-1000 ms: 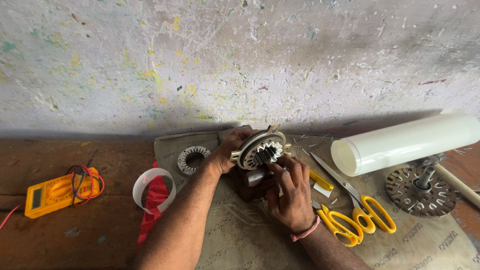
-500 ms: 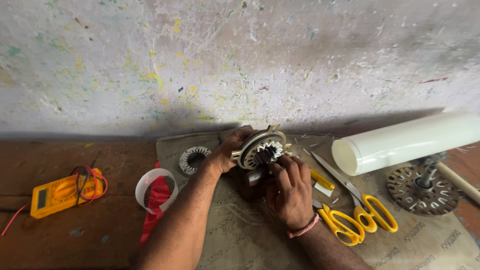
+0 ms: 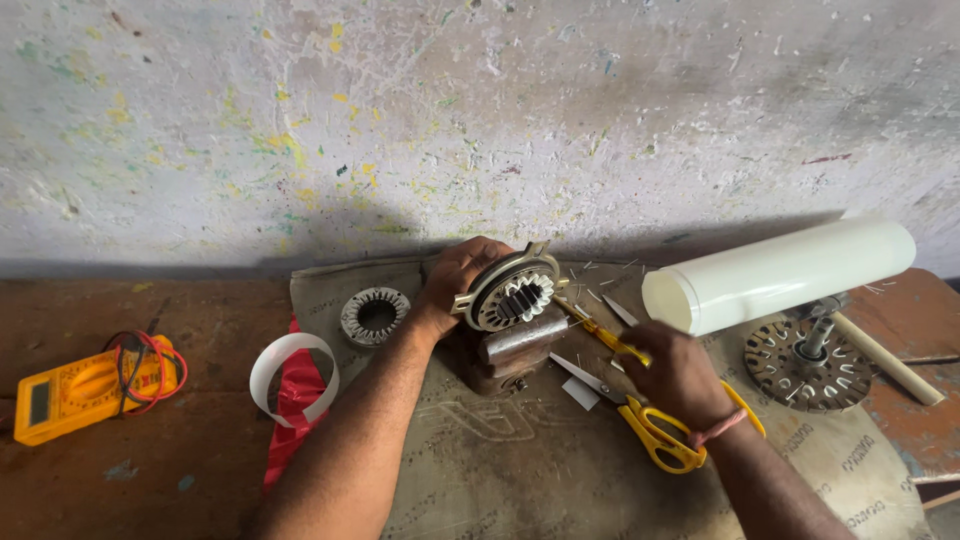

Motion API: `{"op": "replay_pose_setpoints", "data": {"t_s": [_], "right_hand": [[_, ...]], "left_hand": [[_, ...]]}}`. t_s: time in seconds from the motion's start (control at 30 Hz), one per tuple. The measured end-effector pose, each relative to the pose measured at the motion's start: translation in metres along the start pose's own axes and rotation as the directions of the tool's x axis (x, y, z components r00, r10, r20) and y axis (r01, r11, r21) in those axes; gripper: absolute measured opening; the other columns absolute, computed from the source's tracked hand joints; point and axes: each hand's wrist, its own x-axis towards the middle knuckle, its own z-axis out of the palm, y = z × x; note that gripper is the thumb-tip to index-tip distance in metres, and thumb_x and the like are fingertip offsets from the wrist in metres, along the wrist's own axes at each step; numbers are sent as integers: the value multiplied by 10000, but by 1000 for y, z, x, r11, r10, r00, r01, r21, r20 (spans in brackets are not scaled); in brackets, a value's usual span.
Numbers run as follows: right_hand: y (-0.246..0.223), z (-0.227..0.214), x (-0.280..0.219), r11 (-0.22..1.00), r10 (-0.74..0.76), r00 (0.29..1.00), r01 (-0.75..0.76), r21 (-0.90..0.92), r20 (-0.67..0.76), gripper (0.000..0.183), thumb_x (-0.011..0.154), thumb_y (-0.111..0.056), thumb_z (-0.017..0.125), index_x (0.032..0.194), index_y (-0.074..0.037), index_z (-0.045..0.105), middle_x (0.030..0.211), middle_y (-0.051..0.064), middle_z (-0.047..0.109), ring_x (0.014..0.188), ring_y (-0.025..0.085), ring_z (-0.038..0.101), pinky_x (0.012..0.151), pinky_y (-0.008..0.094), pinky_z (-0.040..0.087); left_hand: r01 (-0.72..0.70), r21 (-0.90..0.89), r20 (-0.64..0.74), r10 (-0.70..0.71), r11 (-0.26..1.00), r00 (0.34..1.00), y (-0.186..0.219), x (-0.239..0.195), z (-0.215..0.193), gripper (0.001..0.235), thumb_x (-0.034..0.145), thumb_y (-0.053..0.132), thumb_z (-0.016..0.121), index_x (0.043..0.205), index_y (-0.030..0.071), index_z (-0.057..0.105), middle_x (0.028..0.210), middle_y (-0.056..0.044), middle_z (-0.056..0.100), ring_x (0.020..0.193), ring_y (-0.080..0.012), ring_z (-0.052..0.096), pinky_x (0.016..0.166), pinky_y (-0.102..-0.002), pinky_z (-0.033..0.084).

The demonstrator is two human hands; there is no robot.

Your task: The person works on a fan motor stator held in a vise, using a screwdriver to arrange the internal windings and then using shears to cut and trim small pieces of white insulation material.

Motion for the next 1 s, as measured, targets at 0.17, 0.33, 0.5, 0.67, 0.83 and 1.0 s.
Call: {"op": "replay_pose_setpoints", "data": {"t_s": [0.17,0.33,0.5,0.67,0.83,1.0], "right_hand": [[11,13,-14,966,-187,973,158,-205,-134,336,845,-204,767,1134,-43,705,1046,173,740,905,305,728,779,416,607],[16,20,1,955,123,992,-108,-276,40,292,936,-193,672,1221,-133,694,1056,113,736,879,272,746,758,396,635],[24,17,3,889,-183,967,87,-450,-175,179,852,-111,696,1026,-88,734,966,88,746,962,314,723,812,444,597],[14,19,-13,976,-90,993,73,-204,-74,222,841,-178,728,1041,-83,747,1027,136,756,923,350,730,817,457,584],[-2,16,-14,973,21,999,-14,-232,29,270,833,-167,719,1096,-112,745,1055,154,747,924,358,733,821,464,584],[-6,10,-5,951,80,986,-31,-309,148,292,835,-183,727,1123,-140,734,1065,140,746,973,356,721,847,469,577]], "left_hand": [[23,-32,18,-22,999,1000,-6,4,-3,715,912,693,587,1129,27,733,972,-107,764,875,-154,740,747,-325,626],[47,-75,35,-44,996,998,-10,5,-2,716,904,688,601,1157,28,715,987,-106,760,872,-144,735,752,-317,626],[52,-39,31,-51,998,998,-9,2,-3,715,917,686,611,1140,13,705,1013,-91,747,896,-126,718,771,-293,609],[62,-73,47,-59,995,997,-5,4,-1,719,893,687,625,1145,18,705,991,-89,755,874,-123,720,763,-287,603],[46,-6,30,-45,999,999,-1,0,-3,744,889,716,604,1114,16,719,934,-84,756,829,-113,709,726,-270,592],[-131,191,-81,148,973,986,3,1,-8,680,914,718,557,937,61,733,810,-55,716,777,-130,715,703,-304,615]]}}
